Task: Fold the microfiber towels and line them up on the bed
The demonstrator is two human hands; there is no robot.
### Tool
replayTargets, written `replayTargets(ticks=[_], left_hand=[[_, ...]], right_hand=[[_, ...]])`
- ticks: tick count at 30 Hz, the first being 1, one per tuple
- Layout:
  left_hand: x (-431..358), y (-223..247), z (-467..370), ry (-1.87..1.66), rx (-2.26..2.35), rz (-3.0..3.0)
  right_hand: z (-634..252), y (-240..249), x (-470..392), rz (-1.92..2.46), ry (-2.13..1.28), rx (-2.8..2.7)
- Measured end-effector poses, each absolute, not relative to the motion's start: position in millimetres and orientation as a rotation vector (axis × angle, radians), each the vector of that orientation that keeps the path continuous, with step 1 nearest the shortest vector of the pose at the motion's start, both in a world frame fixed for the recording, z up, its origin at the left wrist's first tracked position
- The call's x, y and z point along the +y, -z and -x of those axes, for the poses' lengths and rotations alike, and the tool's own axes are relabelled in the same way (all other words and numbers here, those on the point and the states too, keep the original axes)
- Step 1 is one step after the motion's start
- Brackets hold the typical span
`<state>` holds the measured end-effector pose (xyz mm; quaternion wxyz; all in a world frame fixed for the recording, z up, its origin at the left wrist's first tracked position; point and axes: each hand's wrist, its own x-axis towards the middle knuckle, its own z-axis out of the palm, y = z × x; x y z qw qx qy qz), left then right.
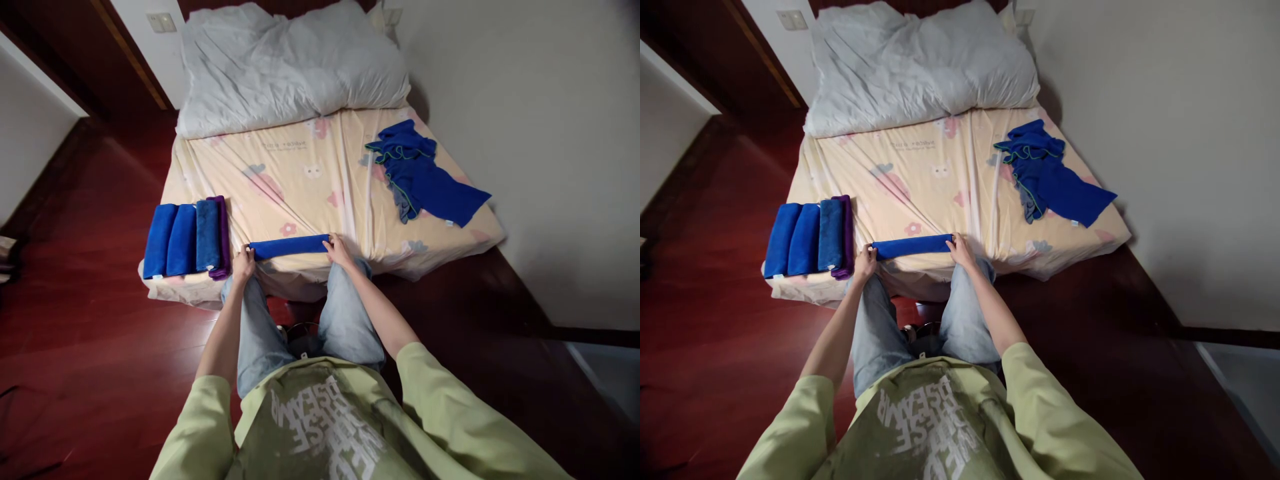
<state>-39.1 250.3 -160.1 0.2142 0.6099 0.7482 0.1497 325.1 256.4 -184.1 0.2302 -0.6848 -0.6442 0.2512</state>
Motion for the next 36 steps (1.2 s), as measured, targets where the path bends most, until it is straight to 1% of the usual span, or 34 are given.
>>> replayTargets(ticks=[9,13,16,19,27,32,34,36], left_hand=[[259,163,36,-0.427,2.131,-1.65],[258,164,30,-0.528,2.206,-1.844],[252,166,25,-0.593,1.969,-2.225],[246,171,21,-0.53,1.661,-2.45],[260,179,33,-0.326,1.558,-2.582],[270,171,47,-0.226,1.419,-2.755],[265,165,56,-0.252,1.373,-2.794],[249,160,69,-0.377,1.371,-2.806]], right_hand=[[-316,184,260,1.984,-0.701,-1.618],[-313,184,256,1.838,-0.476,-1.686],[-310,183,248,1.645,-0.322,-1.911],[-307,183,240,1.58,-0.239,-2.137],[-307,185,245,1.745,-0.053,-2.345],[-311,170,261,1.732,0.06,-2.538],[-310,157,272,1.715,0.105,-2.552],[-303,140,287,1.662,0.152,-2.552]])
